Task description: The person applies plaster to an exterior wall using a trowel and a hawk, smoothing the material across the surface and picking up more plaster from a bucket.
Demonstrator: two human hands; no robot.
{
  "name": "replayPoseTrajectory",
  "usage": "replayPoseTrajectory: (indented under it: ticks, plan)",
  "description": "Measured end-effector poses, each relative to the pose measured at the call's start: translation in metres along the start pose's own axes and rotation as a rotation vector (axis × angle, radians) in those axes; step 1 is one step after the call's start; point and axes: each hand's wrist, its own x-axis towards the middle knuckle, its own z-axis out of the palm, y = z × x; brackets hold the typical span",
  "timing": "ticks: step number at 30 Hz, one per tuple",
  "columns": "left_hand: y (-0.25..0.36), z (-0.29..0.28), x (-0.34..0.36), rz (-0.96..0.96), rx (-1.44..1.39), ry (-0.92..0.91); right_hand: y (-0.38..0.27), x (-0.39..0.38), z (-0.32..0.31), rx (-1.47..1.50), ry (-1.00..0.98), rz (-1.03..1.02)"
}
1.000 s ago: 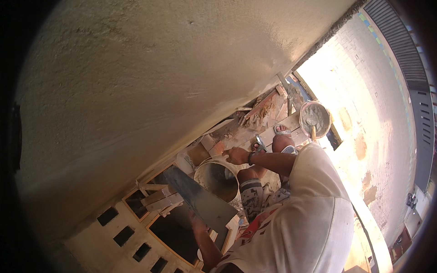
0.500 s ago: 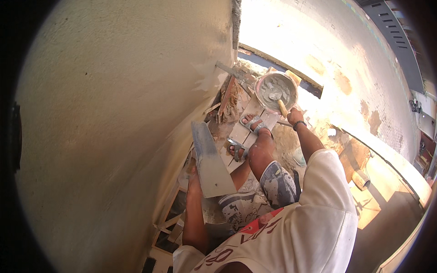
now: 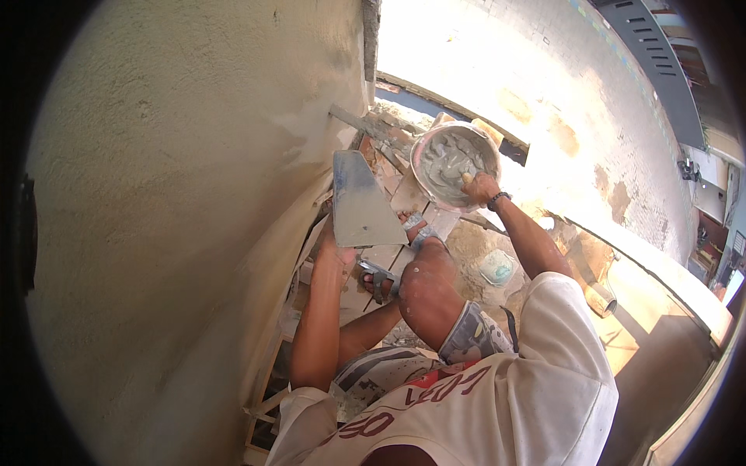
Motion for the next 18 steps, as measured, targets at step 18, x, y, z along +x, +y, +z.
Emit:
replayPoseTrajectory:
  ticks: [18]
  plan:
    - [-0.073, 0.023, 0.161, 0.092, 0.037, -0.141, -0.029, -0.026, -0.064, -0.914, 0.274, -0.418]
